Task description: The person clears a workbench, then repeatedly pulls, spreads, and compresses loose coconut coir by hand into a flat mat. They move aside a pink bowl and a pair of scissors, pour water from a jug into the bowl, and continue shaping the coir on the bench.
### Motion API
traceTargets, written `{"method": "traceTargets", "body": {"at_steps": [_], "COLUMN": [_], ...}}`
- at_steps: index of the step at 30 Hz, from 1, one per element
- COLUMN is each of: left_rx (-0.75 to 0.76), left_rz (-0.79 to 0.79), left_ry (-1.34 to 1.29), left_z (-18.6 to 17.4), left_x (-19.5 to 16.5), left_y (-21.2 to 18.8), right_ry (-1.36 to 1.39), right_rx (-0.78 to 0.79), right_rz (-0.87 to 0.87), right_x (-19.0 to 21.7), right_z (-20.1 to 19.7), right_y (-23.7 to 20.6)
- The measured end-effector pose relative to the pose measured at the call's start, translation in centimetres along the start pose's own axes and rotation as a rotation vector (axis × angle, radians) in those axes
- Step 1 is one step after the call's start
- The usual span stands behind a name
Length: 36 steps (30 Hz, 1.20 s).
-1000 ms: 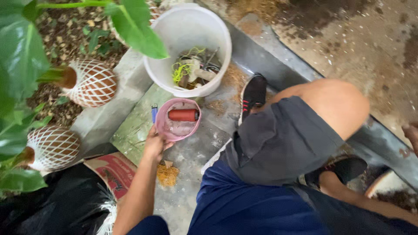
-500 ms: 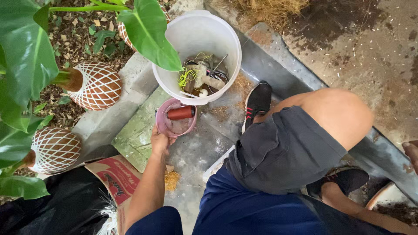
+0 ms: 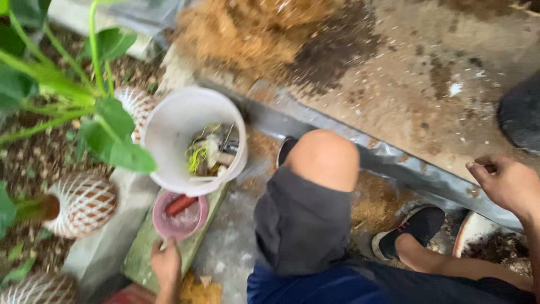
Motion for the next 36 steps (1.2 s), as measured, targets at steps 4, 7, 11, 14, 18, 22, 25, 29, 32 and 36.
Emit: {"method": "traceTargets", "body": {"at_steps": [4,7,11,14,18,22,25,29,32,36], "left_rx": [-0.067,0.125,0.421,0.385,0.084,0.237,0.237,0.441,0.298,0.221], "left_rz": [0.356,0.522,0.778,0.9,0.682,0.37,0.821,0.791,0.848,1.161], "left_ry": [-0.152,-0.31,-0.088,-0.286,-0.436,-0.678,-0.748,-0.626,-0.185,0.006], "left_z": [0.4,1.8,8.3,17.0,24.0,27.8,30.1,32.7,32.2,30.9], "left_x": [-8.3,-19.2,-39.8,-54.7,-62.0,-63.7,-64.4,-63.1,-63.1,-64.9], "left_y": [-3.0,-5.5,-4.8,0.0,8.8,14.9,16.2,17.3,18.5,18.6], "right_ry": [0.079,0.106,0.101,0.107,0.253,0.501,0.484,0.326,0.269,0.417], "right_rx": [-0.004,0.014,0.116,0.131,-0.02,-0.287,-0.174,-0.038,0.019,-0.028], "right_rz": [-0.016,-0.089,-0.159,-0.321,-0.573,-0.877,-0.7,-0.416,-0.293,-0.406], "right_x": [-0.2,2.0,9.5,19.5,34.9,50.5,59.9,64.8,63.4,60.1], "right_z": [-3.5,-5.6,-8.8,-12.0,-17.1,-22.4,-24.7,-24.6,-24.1,-24.5], "right_y": [-0.3,0.5,3.1,6.2,9.9,14.8,20.2,25.1,27.8,30.2]}}
Point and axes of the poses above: each hand's wrist, its own y-axis towards the middle knuckle, its own z-axis out of the palm, x = y × z, the point moved 3 cm from there along y, towards the middle knuckle, and after that the axes turned 7 degrees about x, right-handed, at the moved point
